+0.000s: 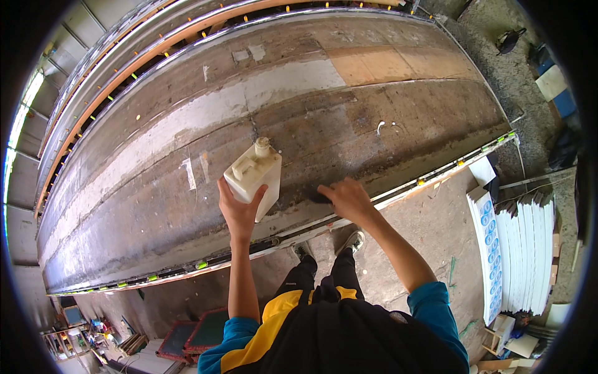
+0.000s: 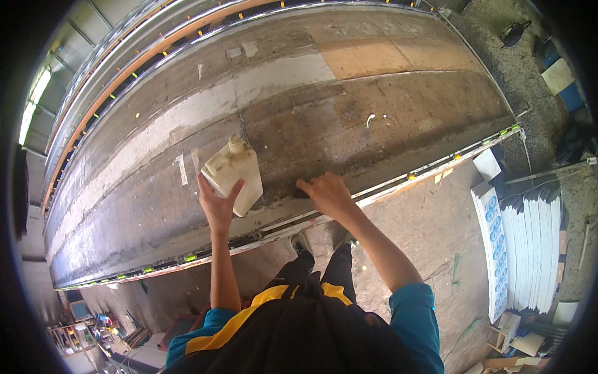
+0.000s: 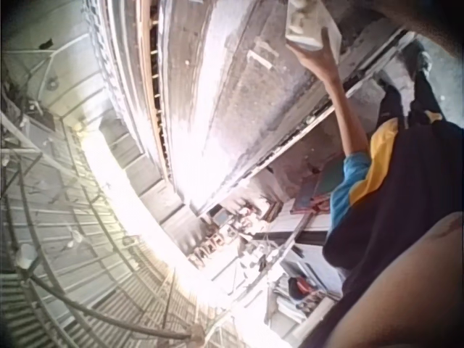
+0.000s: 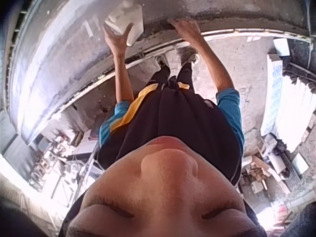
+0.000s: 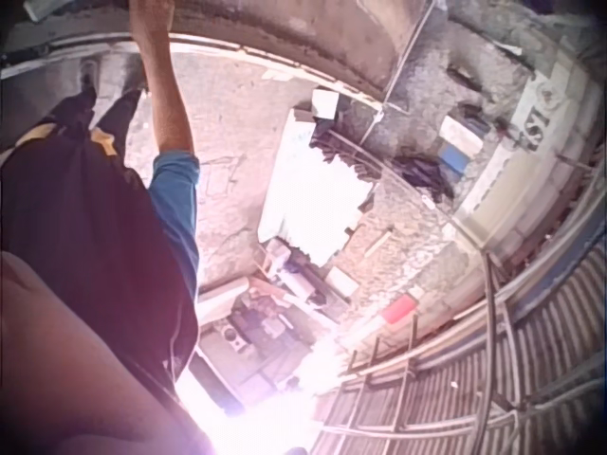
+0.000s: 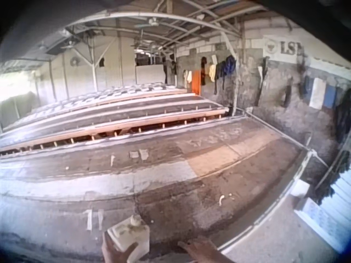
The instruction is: The person sands the surface of a large wooden boat hull using a sanding block. They repeatedly pour liquid from a white plastic bottle onto the wood and rub the surface with the block, moving along the length of the hull.
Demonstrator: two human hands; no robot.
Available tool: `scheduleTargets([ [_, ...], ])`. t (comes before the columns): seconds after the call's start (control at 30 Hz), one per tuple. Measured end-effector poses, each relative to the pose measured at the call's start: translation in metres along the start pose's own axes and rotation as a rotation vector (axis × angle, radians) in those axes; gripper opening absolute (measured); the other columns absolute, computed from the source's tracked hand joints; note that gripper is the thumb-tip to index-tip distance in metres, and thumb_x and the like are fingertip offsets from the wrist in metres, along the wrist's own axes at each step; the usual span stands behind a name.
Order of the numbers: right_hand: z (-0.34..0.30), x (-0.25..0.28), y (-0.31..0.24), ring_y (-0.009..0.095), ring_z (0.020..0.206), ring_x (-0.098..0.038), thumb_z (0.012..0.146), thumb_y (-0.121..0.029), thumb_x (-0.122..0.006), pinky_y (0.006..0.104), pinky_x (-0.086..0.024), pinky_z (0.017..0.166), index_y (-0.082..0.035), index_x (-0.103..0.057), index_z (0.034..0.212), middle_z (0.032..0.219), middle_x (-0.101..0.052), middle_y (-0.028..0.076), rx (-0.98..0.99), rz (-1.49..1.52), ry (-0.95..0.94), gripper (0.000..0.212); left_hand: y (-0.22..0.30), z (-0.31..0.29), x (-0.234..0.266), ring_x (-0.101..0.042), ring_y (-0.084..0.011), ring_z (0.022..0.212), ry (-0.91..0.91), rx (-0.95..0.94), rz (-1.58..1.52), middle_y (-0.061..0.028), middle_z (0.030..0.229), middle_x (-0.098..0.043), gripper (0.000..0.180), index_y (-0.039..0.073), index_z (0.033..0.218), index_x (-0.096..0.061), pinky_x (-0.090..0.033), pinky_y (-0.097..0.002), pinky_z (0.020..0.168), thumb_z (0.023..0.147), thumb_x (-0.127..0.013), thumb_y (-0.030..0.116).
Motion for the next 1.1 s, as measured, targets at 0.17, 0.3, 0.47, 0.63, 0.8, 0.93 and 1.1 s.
scheduleTargets([
  [0.17,0.025,0.026,0.019,0.025,0.073,-0.062,0.069,-0.015,-0.068,0.04,-0.048,0.068,-0.013,-0.058,0.11,0.075,-0.064,0.008,-0.18,0.144,-0.125,0.042,-0.001,-0.004,-0.004,-0.058,-0.0283,0.084,0.065,0.021,-0.041,-0.015,0.093,-0.057,0.058,0.001,0.104,-0.045,-0.045,-0.0348,0.074,0.063,-0.081,0.021],
  [0.3,0.025,0.007,-0.006,0.025,0.068,-0.061,0.067,-0.013,-0.068,0.0383,-0.047,0.068,-0.014,-0.056,0.11,0.071,-0.063,0.008,-0.05,-0.132,-0.017,0.044,-0.008,-0.006,-0.003,-0.057,-0.0257,0.085,0.111,0.029,-0.086,-0.0137,0.093,-0.057,0.057,0.001,0.104,-0.045,-0.045,-0.0335,0.075,0.063,-0.08,0.02],
  [0.47,0.037,0.004,-0.008,0.022,0.067,-0.061,0.068,-0.011,-0.067,0.0348,-0.045,0.066,-0.013,-0.056,0.105,0.068,-0.061,0.006,0.016,0.128,-0.074,0.039,-0.01,-0.006,0.0,-0.056,-0.0248,0.085,0.137,0.057,-0.089,-0.0136,0.094,-0.056,0.058,0.001,0.105,-0.045,-0.044,-0.0329,0.076,0.063,-0.08,0.02],
  [0.63,0.044,-0.001,-0.02,0.022,0.072,-0.061,0.071,-0.007,-0.063,0.0337,-0.044,0.07,-0.014,-0.056,0.109,0.067,-0.061,0.007,0.153,-0.038,0.069,0.039,-0.008,-0.006,0.006,-0.056,-0.0253,0.085,0.141,0.071,-0.058,-0.0137,0.095,-0.056,0.058,0.001,0.105,-0.044,-0.044,-0.0331,0.076,0.063,-0.08,0.02],
  [0.8,0.012,-0.003,0.005,0.019,0.073,-0.061,0.067,-0.012,-0.069,0.0341,-0.044,0.071,-0.013,-0.058,0.105,0.078,-0.064,0.005,0.29,0.063,-0.064,0.039,-0.014,-0.01,0.01,-0.056,-0.0253,0.086,0.133,0.063,-0.043,-0.0138,0.095,-0.056,0.058,0.001,0.105,-0.044,-0.044,-0.0332,0.076,0.064,-0.08,0.02],
  [0.93,-0.016,0.019,0.08,0.022,0.072,-0.061,0.072,-0.021,-0.07,0.0368,-0.047,0.074,-0.012,-0.057,0.109,0.078,-0.065,0.006,0.051,0.084,-0.118,0.04,-0.009,-0.012,0.016,-0.057,-0.0258,0.085,0.108,0.059,-0.063,-0.0138,0.094,-0.057,0.058,0.001,0.105,-0.044,-0.045,-0.0336,0.075,0.063,-0.08,0.019],
  [1.1,-0.012,0.036,0.092,0.024,0.063,-0.063,0.069,-0.021,-0.072,0.0374,-0.049,0.064,-0.01,-0.057,0.109,0.069,-0.064,0.01,-0.069,0.071,-0.146,0.044,-0.009,-0.017,0.019,-0.057,-0.0276,0.084,0.093,0.065,0.001,-0.0149,0.092,-0.057,0.058,0.002,0.105,-0.044,-0.045,-0.0346,0.075,0.063,-0.081,0.018],
])
Point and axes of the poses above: each hand's wrist, its own z-axis towards the middle knuckle, its own x-axis out of the back of the hand, y = z × x, the point moved 1 cm from there along z, towards the middle knuckle
